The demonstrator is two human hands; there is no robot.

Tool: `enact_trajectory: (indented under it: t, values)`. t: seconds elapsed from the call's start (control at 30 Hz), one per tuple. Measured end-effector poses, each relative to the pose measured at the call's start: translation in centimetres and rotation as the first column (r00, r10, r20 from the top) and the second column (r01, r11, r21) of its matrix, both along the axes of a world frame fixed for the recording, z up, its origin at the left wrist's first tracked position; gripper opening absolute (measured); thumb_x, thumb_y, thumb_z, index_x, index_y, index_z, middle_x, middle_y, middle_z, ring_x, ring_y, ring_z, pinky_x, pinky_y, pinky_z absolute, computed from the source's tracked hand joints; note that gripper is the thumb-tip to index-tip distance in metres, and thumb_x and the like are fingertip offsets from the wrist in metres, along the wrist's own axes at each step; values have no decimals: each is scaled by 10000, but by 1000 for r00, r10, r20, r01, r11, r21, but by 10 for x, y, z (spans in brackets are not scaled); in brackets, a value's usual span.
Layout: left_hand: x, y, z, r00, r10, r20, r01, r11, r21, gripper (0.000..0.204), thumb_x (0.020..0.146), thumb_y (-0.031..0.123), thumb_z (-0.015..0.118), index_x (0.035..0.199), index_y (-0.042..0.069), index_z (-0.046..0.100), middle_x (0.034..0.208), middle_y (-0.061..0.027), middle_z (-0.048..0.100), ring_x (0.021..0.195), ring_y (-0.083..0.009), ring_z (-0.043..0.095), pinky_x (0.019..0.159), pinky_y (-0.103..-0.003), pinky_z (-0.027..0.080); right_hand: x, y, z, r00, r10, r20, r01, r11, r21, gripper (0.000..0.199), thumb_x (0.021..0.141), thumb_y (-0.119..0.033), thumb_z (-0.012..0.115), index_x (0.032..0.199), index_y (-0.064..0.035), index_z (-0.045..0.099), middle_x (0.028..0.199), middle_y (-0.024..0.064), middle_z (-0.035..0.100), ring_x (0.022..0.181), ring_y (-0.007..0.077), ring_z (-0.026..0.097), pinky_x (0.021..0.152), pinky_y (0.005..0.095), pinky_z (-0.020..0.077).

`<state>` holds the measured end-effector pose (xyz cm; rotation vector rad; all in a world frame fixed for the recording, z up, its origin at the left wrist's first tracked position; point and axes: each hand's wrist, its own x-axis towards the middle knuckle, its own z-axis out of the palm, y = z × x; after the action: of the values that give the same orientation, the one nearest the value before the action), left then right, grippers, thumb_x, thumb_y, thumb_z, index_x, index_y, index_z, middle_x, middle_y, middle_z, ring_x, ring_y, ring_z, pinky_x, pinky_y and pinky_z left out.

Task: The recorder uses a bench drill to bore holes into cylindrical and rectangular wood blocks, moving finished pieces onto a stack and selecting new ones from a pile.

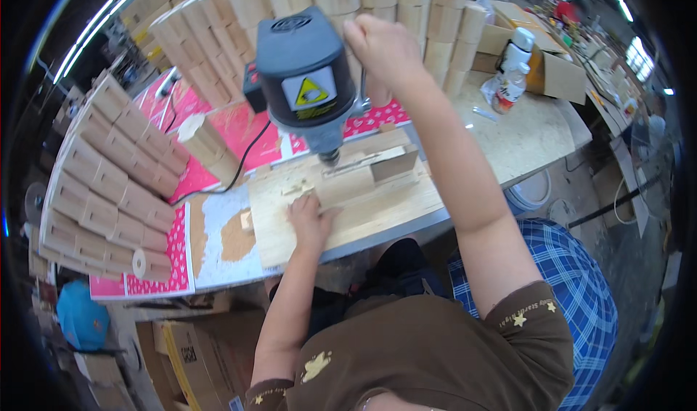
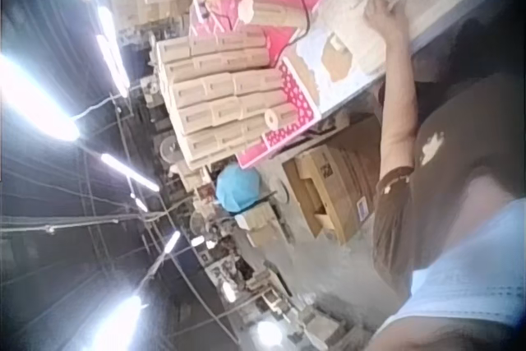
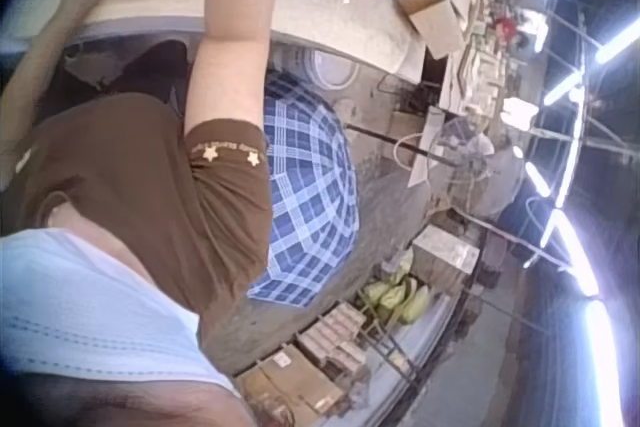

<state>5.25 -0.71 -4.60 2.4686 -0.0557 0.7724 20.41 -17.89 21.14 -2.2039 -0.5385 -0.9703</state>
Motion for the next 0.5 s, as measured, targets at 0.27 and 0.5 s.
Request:
enact_trajectory:
  t: [0.27, 0.5]
  values:
    - [0, -7, 17, 994, 42, -99, -48, 997, -62, 374, 619, 292, 771, 928, 117, 653, 762, -38, 538, 833, -240, 516, 827, -394, 320, -48, -16, -9, 972, 235, -9, -232, 965, 122, 270, 837, -243, 483, 683, -33, 555, 622, 169, 530, 590, 327, 548, 559, 389, 422]
    - [-1, -6, 15, 995, 32, -92, -36, 998, -42, 416, 612, 294, 780, 972, 127, 659, 766, -28, 545, 831, -227, 516, 829, -386, 321, -110, -32, -102, 955, 295, 27, -295, 938, 181, 100, 805, -51, 584, 710, -23, 581, 582, 98, 503, 526, 226, 515, 518, 340, 374]
